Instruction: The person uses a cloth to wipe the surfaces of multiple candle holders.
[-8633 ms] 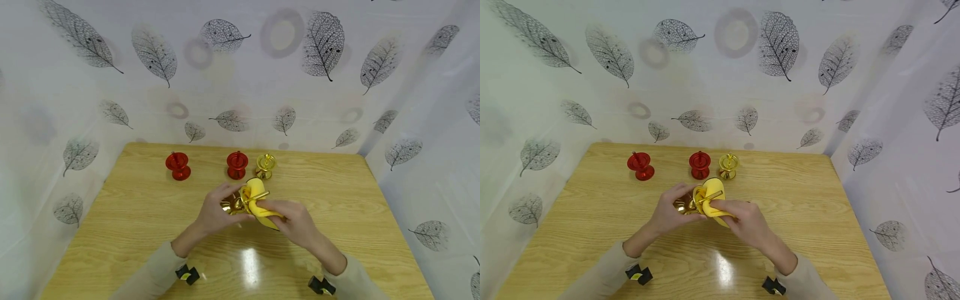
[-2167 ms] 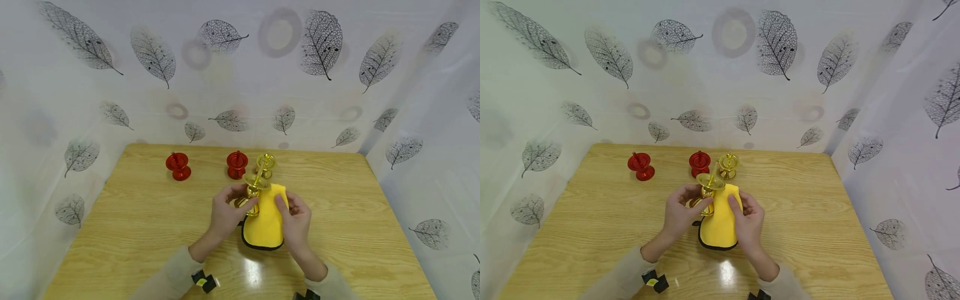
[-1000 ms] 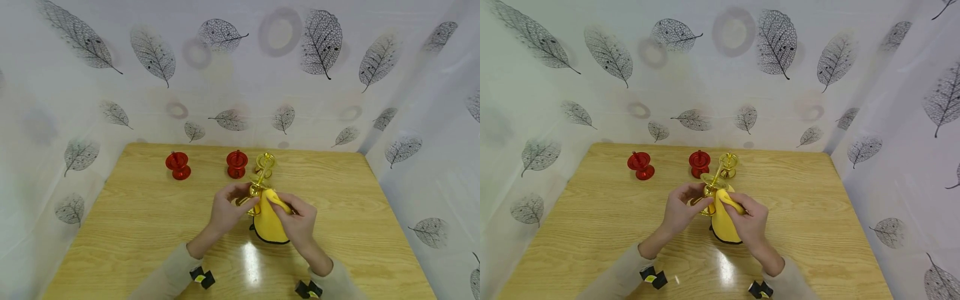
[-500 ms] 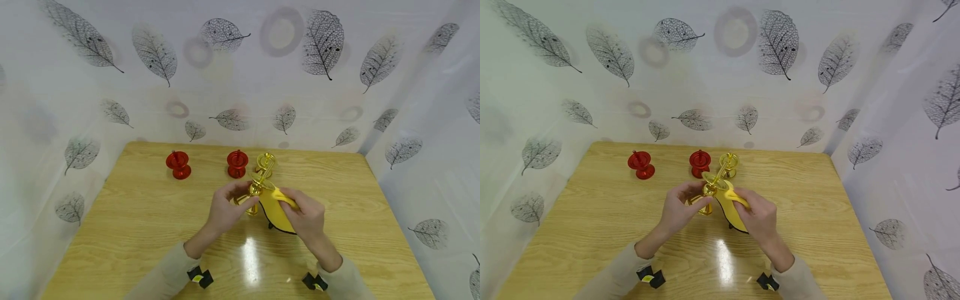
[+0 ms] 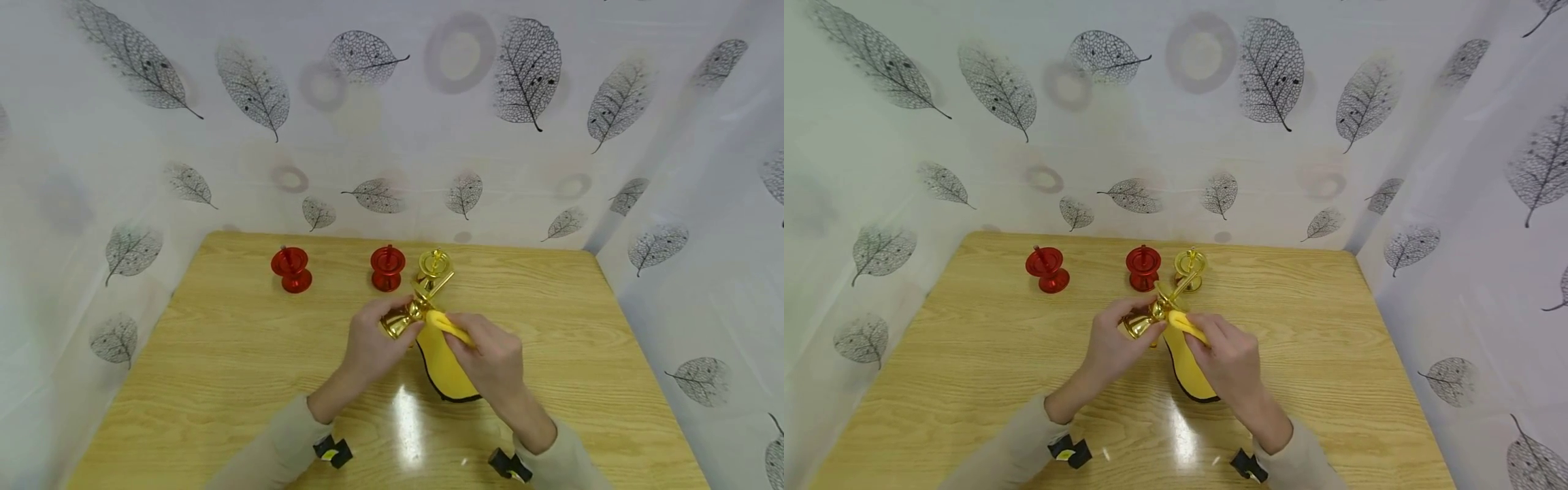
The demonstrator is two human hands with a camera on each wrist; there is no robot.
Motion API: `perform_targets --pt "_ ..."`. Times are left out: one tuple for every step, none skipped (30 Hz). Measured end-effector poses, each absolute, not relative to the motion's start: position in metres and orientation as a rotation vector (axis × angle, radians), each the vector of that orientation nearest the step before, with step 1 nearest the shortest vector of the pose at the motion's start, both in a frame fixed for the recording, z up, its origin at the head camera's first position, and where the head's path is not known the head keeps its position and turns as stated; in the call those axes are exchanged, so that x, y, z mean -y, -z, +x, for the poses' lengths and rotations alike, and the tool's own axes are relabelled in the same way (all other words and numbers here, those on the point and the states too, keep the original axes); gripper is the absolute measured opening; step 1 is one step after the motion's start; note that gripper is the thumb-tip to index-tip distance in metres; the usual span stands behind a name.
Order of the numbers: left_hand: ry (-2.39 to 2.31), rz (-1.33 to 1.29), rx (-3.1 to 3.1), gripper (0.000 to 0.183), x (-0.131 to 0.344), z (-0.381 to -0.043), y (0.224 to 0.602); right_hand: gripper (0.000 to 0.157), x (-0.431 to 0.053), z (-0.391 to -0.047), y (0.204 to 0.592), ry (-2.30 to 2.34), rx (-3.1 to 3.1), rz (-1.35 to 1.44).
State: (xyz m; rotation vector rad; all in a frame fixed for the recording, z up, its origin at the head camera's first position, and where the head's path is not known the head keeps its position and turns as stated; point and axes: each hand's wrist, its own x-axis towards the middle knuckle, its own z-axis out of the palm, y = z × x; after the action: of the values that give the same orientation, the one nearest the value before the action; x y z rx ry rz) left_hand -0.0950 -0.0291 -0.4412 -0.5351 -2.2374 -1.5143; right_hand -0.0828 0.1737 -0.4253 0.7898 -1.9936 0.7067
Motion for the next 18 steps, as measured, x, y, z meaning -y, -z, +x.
perform_targets --pt "1.564 -0.518 2.240 0.038 0.0300 -0.0944 0.4402 0.035 -0.1739 -0.0828 0.4257 -0.706 2.001 0.787" --pt "1.614 -0.501 2.240 0.038 0.0307 -0.0939 0.4391 0.035 -0.1742 -0.0831 0.4265 -0.707 2.009 0.783" --pt "1.656 -0.484 2.242 0.037 0.0316 -0.0932 0.4379 0.036 -0.1746 -0.0836 0.4275 -0.709 2.014 0.776" --pt "1.687 -0.471 2.241 0.037 0.0322 -0.0928 0.4368 0.037 -0.1748 -0.0843 0.4287 -0.713 2.018 0.769" --pt "1.708 -0.462 2.242 0.037 0.0328 -0.0924 0.4361 0.037 -0.1751 -0.0850 0.4299 -0.718 2.020 0.762" --pt "1.721 -0.458 2.241 0.037 0.0332 -0.0922 0.4353 0.038 -0.1752 -0.0856 0.4309 -0.723 2.021 0.755" --pt "1.716 -0.463 2.241 0.037 0.0336 -0.0921 0.4346 0.037 -0.1751 -0.0859 0.4316 -0.723 2.021 0.747" --pt "1.702 -0.475 2.238 0.037 0.0339 -0.0922 0.4344 0.037 -0.1747 -0.0863 0.4322 -0.727 2.016 0.742" --pt "1.682 -0.494 2.231 0.037 0.0342 -0.0924 0.4342 0.037 -0.1740 -0.0864 0.4324 -0.731 2.009 0.741" --pt "1.657 -0.514 2.222 0.037 0.0341 -0.0928 0.4343 0.036 -0.1735 -0.0864 0.4323 -0.734 2.003 0.740" --pt "1.627 -0.533 2.216 0.037 0.0340 -0.0932 0.4347 0.035 -0.1729 -0.0861 0.4319 -0.740 1.998 0.741" --pt "1.590 -0.553 2.209 0.037 0.0338 -0.0936 0.4349 0.034 -0.1723 -0.0858 0.4313 -0.745 1.994 0.741" --pt "1.551 -0.571 2.203 0.038 0.0337 -0.0941 0.4353 0.034 -0.1716 -0.0853 0.4306 -0.750 1.991 0.742" --pt "1.513 -0.586 2.198 0.038 0.0337 -0.0949 0.4360 0.034 -0.1711 -0.0848 0.4300 -0.755 1.989 0.743" --pt "1.481 -0.595 2.197 0.038 0.0336 -0.0955 0.4363 0.033 -0.1707 -0.0844 0.4294 -0.761 1.988 0.745" --pt "1.453 -0.598 2.200 0.038 0.0336 -0.0960 0.4364 0.033 -0.1706 -0.0839 0.4290 -0.769 1.991 0.747" --pt "1.429 -0.598 2.207 0.039 0.0336 -0.0964 0.4364 0.034 -0.1709 -0.0833 0.4288 -0.779 1.995 0.750" --pt "1.408 -0.598 2.213 0.039 0.0336 -0.0967 0.4361 0.034 -0.1715 -0.0826 0.4290 -0.794 2.001 0.753"
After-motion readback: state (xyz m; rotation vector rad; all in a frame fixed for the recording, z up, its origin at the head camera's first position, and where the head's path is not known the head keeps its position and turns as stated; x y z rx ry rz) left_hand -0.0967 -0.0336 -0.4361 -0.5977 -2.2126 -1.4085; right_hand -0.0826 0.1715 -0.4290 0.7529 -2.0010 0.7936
